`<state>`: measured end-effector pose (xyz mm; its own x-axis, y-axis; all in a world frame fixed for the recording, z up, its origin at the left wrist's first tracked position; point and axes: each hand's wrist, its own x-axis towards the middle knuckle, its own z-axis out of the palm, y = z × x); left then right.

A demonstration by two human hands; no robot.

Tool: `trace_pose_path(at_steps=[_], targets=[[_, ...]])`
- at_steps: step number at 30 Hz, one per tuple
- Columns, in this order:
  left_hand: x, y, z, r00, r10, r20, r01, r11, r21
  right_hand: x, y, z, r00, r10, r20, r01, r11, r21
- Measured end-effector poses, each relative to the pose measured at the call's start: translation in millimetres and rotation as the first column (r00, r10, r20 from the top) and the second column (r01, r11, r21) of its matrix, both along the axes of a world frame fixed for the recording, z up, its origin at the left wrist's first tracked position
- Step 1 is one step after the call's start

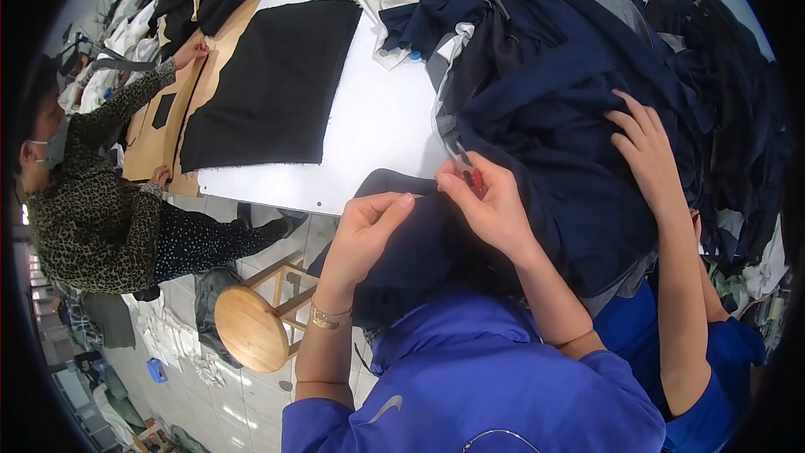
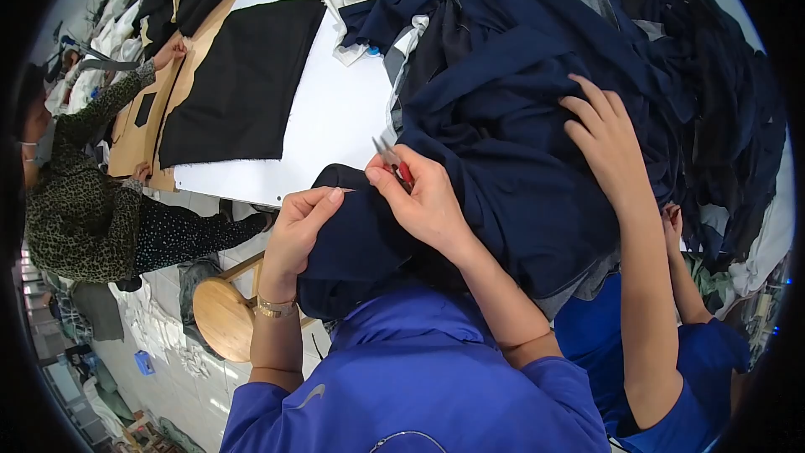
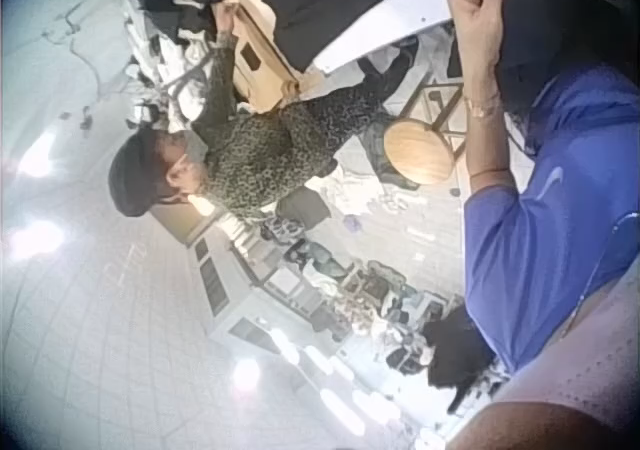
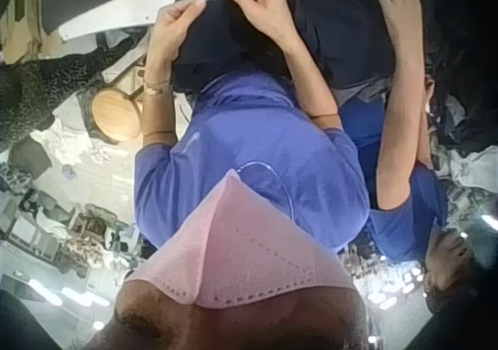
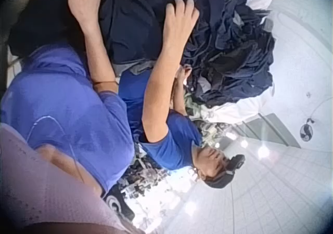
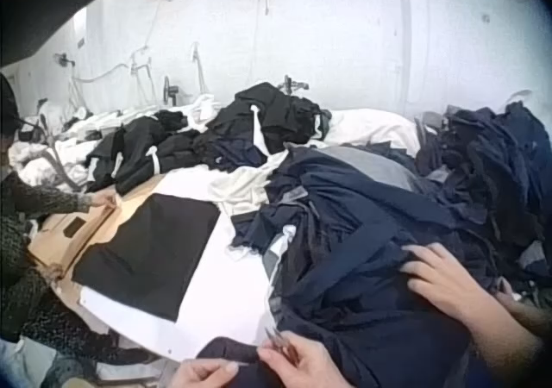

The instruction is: Trimming loose threads and excess fabric from garment components using small hand snips.

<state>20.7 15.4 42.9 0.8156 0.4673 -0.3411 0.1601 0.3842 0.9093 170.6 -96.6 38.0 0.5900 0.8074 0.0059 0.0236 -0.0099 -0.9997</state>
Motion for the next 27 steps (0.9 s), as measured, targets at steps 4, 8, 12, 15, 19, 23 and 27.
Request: trace_pose_path(at_steps=[4,8,12,15,19,23,27], targets=[[1,-1,0,1.000,-0.030,0.006,0.029,0.997,0.075,-3,-1,4,0.985,0.110,0.135,-0.111,0.994,-0.001],[-2,1,-6,1.000,-0.016,-0.001,0.016,0.997,-0.081,-2,0,-6,0.983,0.172,0.065,-0.172,0.985,-0.007],[3,-4,2,0.998,-0.062,0.001,0.061,0.989,0.133,0,0,-14,0.995,0.094,-0.032,-0.094,0.995,0.015],[1,-5,-1,0.998,-0.058,-0.028,0.062,0.986,0.157,1,1,-15,0.993,0.079,-0.085,-0.078,0.997,0.014],[-2,-6,-7,0.999,-0.029,-0.033,0.034,0.986,0.165,8,-13,-9,0.958,0.185,-0.219,-0.197,0.980,-0.035],[-2,-5,-14,0.999,0.036,-0.010,-0.035,0.991,0.133,0,-19,-17,0.962,0.150,0.229,-0.138,0.988,-0.066],[-3,-5,-19,0.999,0.048,-0.017,-0.043,0.971,0.235,-2,-21,-21,0.839,0.133,0.527,-0.138,0.990,-0.030]])
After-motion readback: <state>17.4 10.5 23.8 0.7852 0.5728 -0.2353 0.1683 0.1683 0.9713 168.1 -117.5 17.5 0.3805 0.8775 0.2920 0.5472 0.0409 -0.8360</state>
